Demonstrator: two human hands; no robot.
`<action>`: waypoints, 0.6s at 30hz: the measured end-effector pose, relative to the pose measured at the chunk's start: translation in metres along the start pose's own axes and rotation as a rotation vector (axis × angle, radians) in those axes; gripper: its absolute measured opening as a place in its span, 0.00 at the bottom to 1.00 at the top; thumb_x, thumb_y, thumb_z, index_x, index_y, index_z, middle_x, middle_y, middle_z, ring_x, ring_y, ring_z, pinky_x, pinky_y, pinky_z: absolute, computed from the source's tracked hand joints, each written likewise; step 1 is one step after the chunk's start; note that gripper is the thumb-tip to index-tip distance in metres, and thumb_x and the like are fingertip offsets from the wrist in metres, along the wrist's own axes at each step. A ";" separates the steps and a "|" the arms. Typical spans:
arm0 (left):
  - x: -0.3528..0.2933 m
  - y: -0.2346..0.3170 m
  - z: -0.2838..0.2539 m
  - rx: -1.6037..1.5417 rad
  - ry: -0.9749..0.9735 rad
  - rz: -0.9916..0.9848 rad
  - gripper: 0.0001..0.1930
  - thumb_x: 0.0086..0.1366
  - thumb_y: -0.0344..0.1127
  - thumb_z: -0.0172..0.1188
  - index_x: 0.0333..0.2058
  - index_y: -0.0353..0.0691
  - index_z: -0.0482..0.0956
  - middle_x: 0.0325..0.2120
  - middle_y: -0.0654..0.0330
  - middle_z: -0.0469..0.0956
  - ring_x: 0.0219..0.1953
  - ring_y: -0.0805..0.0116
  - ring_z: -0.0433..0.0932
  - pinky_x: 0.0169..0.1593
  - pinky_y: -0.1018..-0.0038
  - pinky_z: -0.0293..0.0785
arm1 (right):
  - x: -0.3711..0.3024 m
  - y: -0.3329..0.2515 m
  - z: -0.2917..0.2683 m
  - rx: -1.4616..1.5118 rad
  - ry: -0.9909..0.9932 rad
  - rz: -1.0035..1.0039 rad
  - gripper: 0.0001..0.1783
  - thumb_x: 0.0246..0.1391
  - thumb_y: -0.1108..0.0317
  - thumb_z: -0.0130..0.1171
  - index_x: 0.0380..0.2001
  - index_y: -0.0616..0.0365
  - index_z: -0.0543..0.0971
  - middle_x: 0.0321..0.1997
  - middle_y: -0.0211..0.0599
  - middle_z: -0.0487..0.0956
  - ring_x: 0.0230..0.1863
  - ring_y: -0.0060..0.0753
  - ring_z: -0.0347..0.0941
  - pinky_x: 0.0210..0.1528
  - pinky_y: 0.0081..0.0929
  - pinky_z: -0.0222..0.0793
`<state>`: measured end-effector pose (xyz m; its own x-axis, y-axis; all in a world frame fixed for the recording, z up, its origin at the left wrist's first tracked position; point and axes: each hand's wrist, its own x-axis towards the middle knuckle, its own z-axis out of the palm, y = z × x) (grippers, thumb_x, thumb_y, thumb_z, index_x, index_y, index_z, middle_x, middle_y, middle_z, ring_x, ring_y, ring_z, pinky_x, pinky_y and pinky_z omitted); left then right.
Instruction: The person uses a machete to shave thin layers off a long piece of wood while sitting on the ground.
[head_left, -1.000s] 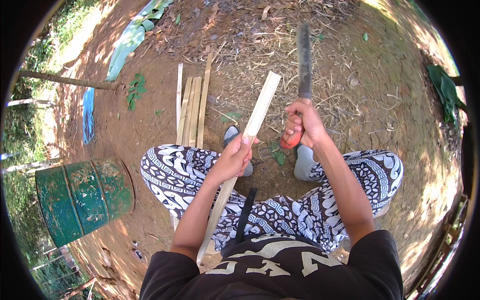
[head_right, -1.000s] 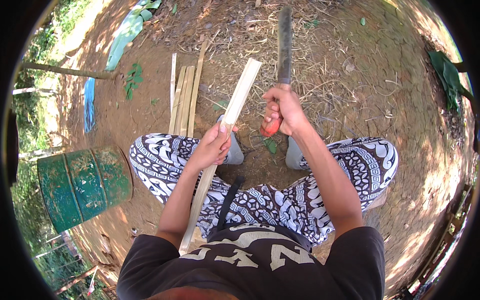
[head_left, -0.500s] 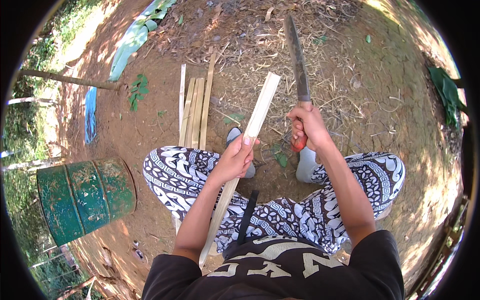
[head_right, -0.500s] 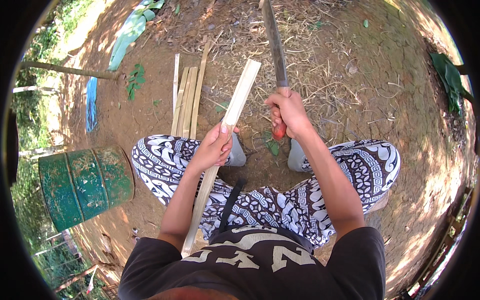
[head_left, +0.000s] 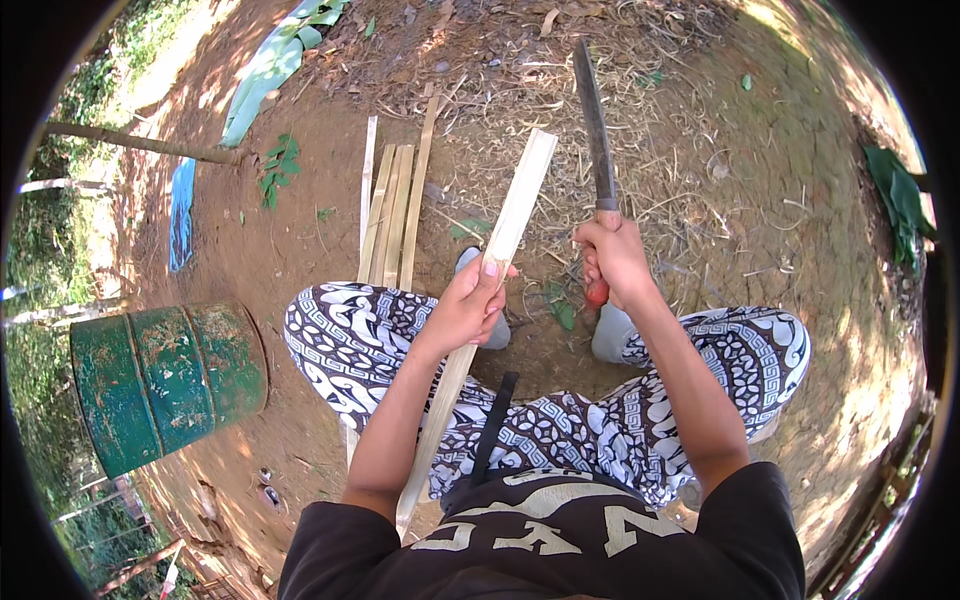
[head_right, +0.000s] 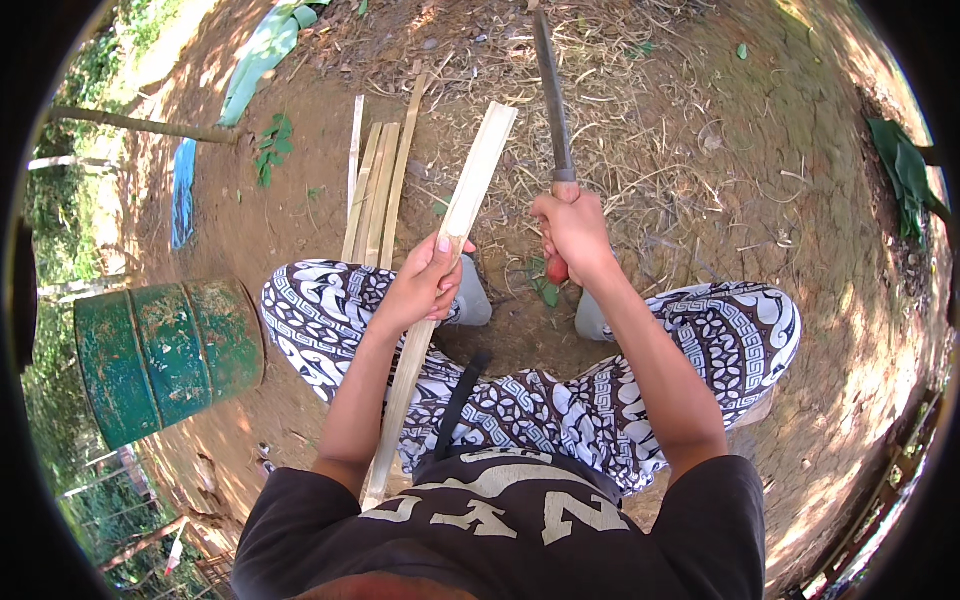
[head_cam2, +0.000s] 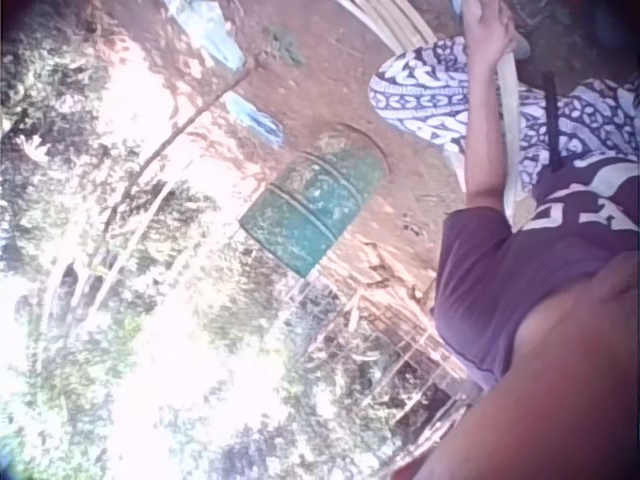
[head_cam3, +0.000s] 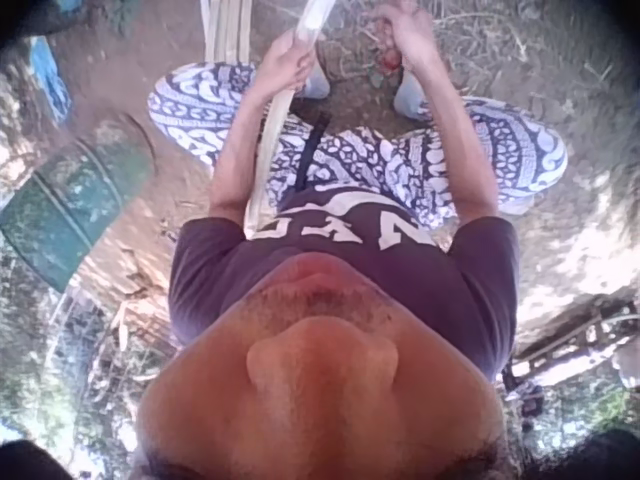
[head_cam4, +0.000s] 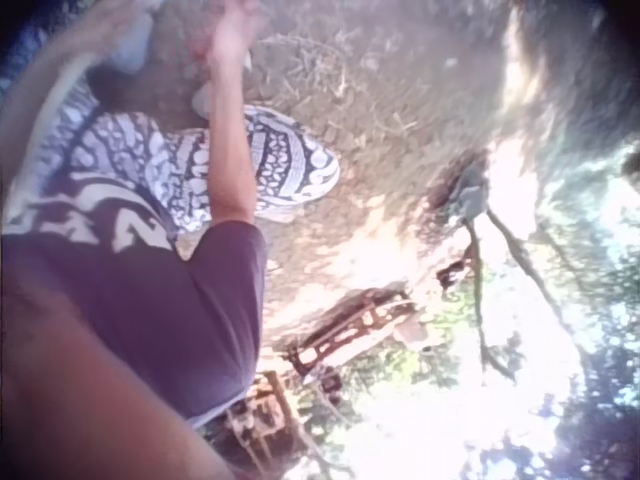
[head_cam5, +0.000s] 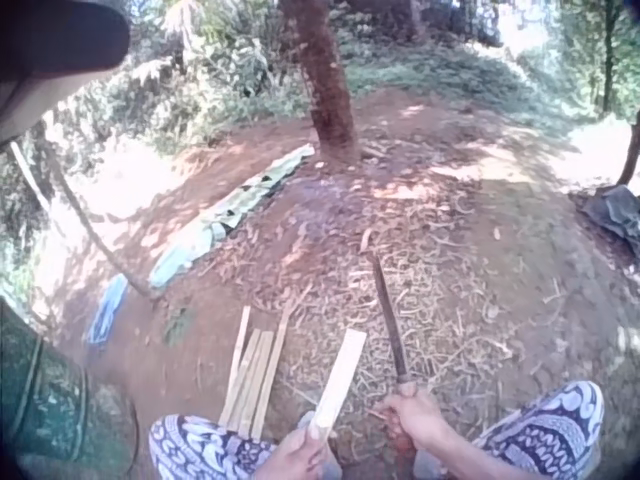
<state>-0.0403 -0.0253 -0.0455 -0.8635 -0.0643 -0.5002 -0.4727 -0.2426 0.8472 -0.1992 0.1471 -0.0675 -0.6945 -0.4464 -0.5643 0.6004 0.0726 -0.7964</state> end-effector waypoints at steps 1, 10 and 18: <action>-0.001 0.002 0.000 -0.020 -0.009 0.008 0.23 0.77 0.54 0.37 0.49 0.38 0.66 0.18 0.70 0.58 0.10 0.85 0.54 0.12 0.83 0.53 | 0.003 0.004 -0.002 -0.227 0.038 -0.157 0.08 0.49 0.72 0.57 0.23 0.57 0.68 0.13 0.31 0.66 0.11 0.28 0.62 0.17 0.33 0.62; -0.008 0.008 -0.004 -0.258 -0.035 0.002 0.19 0.78 0.49 0.37 0.49 0.38 0.67 0.17 0.69 0.57 0.08 0.84 0.52 0.10 0.83 0.52 | -0.014 0.024 0.019 -1.130 -0.077 -0.780 0.06 0.41 0.69 0.58 0.23 0.58 0.73 0.18 0.49 0.75 0.23 0.56 0.75 0.28 0.48 0.71; -0.014 -0.003 -0.011 -0.570 -0.228 0.008 0.15 0.78 0.41 0.37 0.48 0.38 0.70 0.15 0.70 0.56 0.06 0.84 0.51 0.06 0.83 0.49 | -0.011 0.026 0.022 -1.085 -0.026 -0.987 0.10 0.35 0.69 0.62 0.23 0.56 0.71 0.18 0.42 0.75 0.22 0.52 0.74 0.27 0.44 0.70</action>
<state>-0.0245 -0.0341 -0.0433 -0.9123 0.1253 -0.3898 -0.3519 -0.7266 0.5901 -0.1671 0.1344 -0.0775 -0.6232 -0.7266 0.2892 -0.6979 0.3500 -0.6248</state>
